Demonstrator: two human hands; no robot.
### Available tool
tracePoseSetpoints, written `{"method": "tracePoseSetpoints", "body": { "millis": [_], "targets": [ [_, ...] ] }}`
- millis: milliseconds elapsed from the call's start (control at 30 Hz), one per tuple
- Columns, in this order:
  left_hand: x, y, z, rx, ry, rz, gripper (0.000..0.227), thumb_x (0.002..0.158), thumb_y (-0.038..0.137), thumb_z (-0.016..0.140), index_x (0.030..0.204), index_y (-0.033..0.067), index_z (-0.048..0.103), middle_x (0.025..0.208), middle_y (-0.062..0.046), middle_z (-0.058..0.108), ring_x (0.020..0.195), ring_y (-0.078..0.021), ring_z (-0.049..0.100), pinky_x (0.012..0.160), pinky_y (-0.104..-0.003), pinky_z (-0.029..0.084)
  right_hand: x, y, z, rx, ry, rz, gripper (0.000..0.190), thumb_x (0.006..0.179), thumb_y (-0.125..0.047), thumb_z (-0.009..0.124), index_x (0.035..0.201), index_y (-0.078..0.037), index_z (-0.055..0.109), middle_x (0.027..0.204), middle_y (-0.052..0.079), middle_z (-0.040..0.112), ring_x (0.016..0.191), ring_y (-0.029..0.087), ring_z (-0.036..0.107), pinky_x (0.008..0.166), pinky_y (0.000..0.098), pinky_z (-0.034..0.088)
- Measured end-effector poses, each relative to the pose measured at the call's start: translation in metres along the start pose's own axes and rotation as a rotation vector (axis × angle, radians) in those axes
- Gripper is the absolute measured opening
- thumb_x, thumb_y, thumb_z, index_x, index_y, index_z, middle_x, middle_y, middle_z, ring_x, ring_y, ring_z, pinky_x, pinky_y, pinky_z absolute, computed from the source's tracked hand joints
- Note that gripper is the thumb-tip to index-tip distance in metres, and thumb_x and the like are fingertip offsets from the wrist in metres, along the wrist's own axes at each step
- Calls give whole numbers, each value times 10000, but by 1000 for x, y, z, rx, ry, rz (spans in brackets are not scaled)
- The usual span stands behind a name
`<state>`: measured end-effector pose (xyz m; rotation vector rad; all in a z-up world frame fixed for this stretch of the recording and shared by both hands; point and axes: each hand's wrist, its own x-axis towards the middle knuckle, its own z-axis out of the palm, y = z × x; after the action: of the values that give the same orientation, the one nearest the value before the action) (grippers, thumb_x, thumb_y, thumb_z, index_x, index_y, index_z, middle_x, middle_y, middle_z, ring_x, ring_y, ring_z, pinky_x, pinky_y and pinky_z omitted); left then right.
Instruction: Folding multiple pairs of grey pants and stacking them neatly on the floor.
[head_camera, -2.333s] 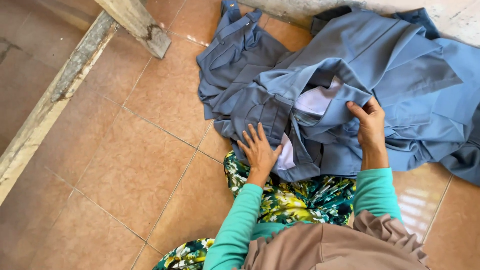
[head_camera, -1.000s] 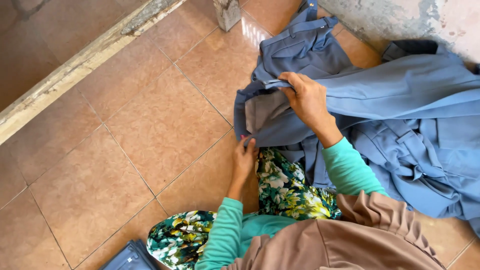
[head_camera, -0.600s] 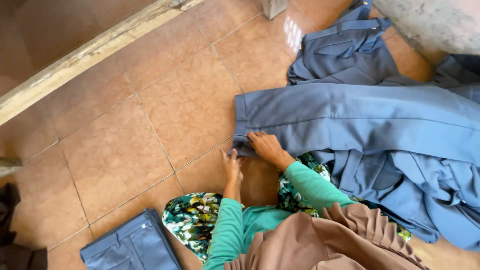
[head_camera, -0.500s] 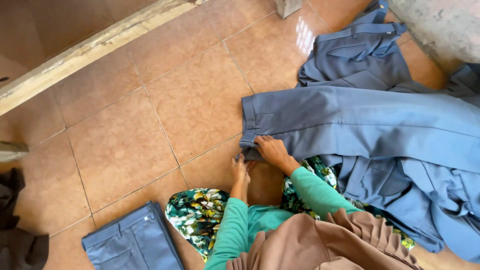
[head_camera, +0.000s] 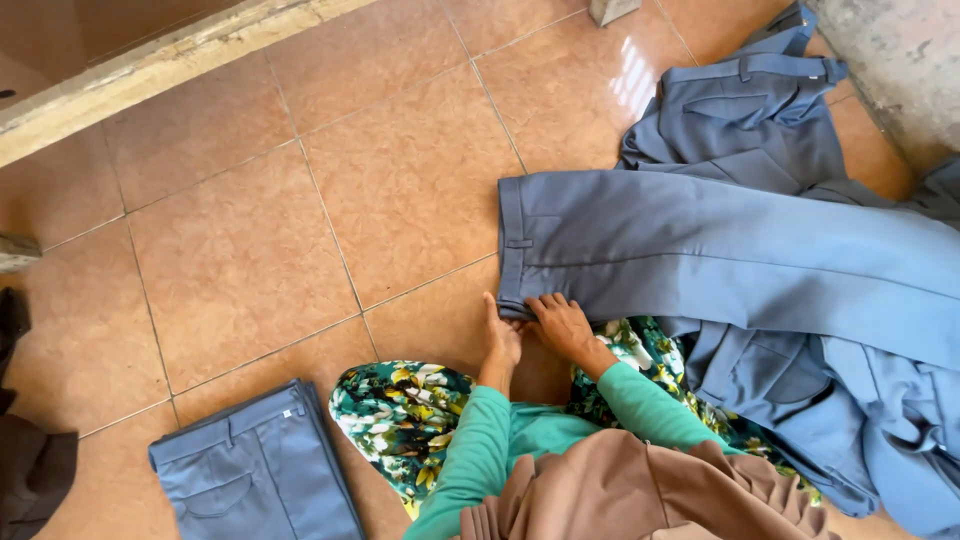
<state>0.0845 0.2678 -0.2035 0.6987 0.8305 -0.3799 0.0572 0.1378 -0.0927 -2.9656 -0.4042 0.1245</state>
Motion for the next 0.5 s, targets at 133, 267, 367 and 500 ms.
{"method": "tracePoseSetpoints", "body": {
  "millis": [133, 267, 367, 500],
  "targets": [
    [26, -27, 13, 167, 23, -29, 1085, 798, 441, 932, 1584, 79, 278, 1490, -254, 460, 1302, -434, 531, 1053, -622, 446, -9, 17, 34, -139, 30, -13, 525, 824, -350, 762, 1306, -239, 585, 1058, 20, 637, 1034, 232, 600, 789, 394, 521],
    [56, 2, 14, 222, 208, 27, 1065, 873, 347, 831, 1630, 116, 118, 1657, -217, 188, 1520, -493, 184, 1159, -700, 174, -10, 15, 11, -247, 110, -66, 401, 861, -247, 681, 1256, -237, 613, 1084, 39, 591, 1063, 260, 542, 807, 422, 441],
    [36, 63, 22, 254, 276, 144, 969, 907, 329, 790, 1603, 44, 180, 1632, -253, 219, 1518, -504, 177, 1155, -715, 182, 0, 0, -6, -276, 46, -49, 493, 896, -278, 669, 1366, -254, 522, 1269, 66, 543, 1207, 278, 484, 913, 490, 403],
    [68, 128, -28, 553, 502, 290, 817, 875, 567, 774, 1492, 114, 489, 1526, -147, 482, 1453, -368, 413, 1179, -620, 287, 16, -20, -9, -298, -59, -69, 608, 939, -229, 648, 1505, -252, 427, 1465, 121, 504, 1374, 319, 440, 996, 586, 376]
  ]
}}
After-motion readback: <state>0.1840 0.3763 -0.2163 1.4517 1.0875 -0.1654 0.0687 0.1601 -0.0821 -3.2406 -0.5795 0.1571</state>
